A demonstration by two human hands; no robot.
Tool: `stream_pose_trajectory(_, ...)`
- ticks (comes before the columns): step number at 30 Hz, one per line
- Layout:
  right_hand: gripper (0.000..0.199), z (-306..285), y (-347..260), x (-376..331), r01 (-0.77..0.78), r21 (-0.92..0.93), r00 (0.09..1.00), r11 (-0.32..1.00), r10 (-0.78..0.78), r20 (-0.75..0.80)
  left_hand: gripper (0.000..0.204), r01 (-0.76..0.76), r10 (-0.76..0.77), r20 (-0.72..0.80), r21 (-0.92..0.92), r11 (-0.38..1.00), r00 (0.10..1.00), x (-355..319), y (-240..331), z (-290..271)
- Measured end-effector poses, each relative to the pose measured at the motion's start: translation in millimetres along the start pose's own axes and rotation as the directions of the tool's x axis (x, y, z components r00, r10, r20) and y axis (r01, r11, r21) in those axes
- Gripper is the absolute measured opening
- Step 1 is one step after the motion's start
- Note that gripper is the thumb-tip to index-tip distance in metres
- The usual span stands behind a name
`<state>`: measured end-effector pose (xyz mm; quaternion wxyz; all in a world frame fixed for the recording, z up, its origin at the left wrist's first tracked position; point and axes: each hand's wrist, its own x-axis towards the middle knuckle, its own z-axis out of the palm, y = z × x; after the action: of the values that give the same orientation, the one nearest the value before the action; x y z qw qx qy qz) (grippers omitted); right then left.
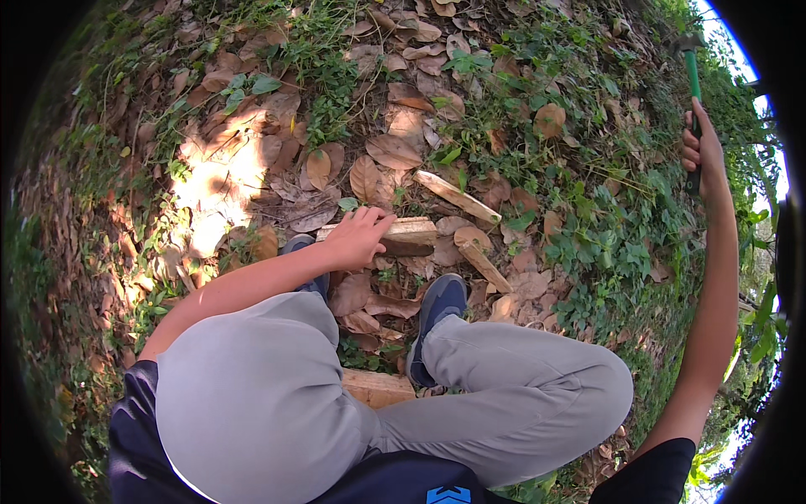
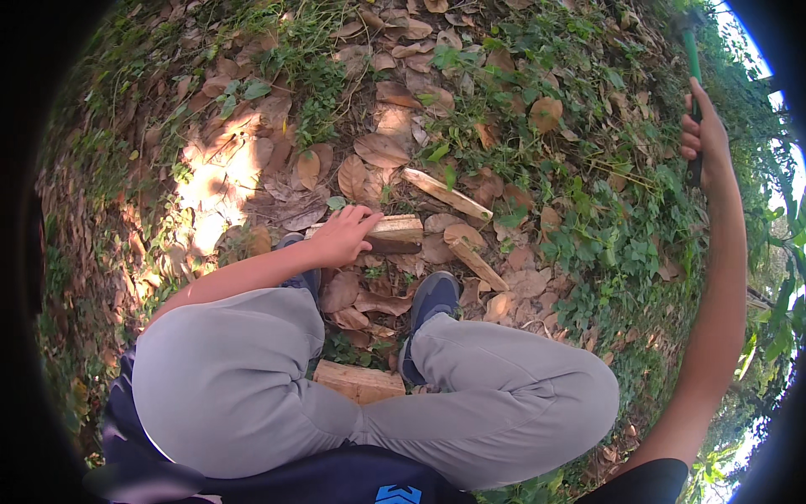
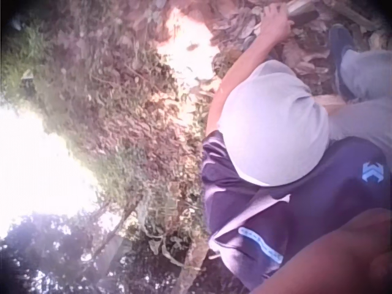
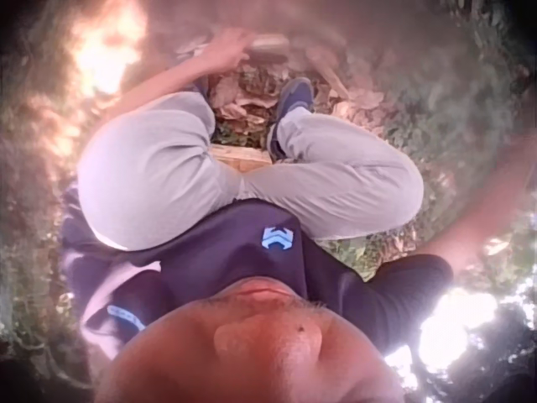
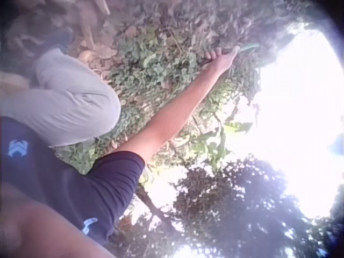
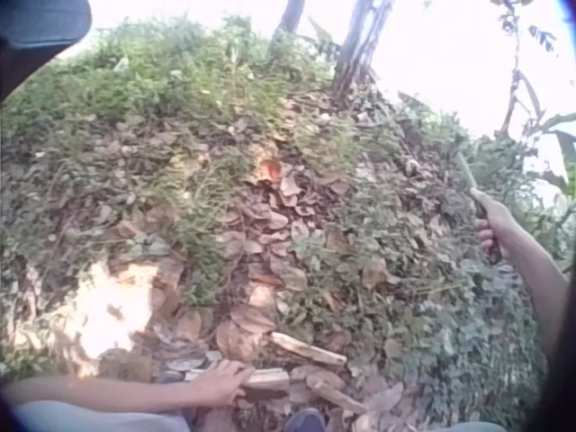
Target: The person sits on the ground and uses a hammer to split small pieces of wood placed on a larger wooden block. They repeatedly position the wood, strike it with the hammer, and adjust the pieces to continue splitting them into smaller fragments.
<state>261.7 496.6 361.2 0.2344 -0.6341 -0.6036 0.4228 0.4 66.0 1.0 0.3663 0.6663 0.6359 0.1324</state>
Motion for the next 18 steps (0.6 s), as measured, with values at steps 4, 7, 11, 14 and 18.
stream_pose_trajectory(4,0.046,80,76,-55,0.071,-0.471,0.862,0.879,0.184,0.472,0.069,-0.035,0.036,-0.045,0.016,0.999,0.998,-2,-4,6)
stream_pose_trajectory(7,0.056,150,119,-90,0.55,-0.629,0.634,0.549,0.217,0.743,0.07,-0.027,0.03,-0.06,0.046,0.999,0.998,-4,-3,14)
stream_pose_trajectory(11,0.048,190,136,-131,0.594,-0.563,0.514,0.574,0.267,0.815,0.068,-0.067,0.068,-0.101,0.009,0.998,0.993,-3,4,14)
stream_pose_trajectory(14,0.044,190,159,-137,0.572,-0.506,0.464,0.645,0.254,0.848,0.067,-0.081,0.081,-0.093,0.002,0.997,0.992,-2,3,13)
stream_pose_trajectory(18,0.044,175,179,-134,0.526,-0.456,0.506,0.717,0.167,0.846,0.059,-0.023,0.021,-0.103,-0.015,1.0,0.994,-2,-2,12)
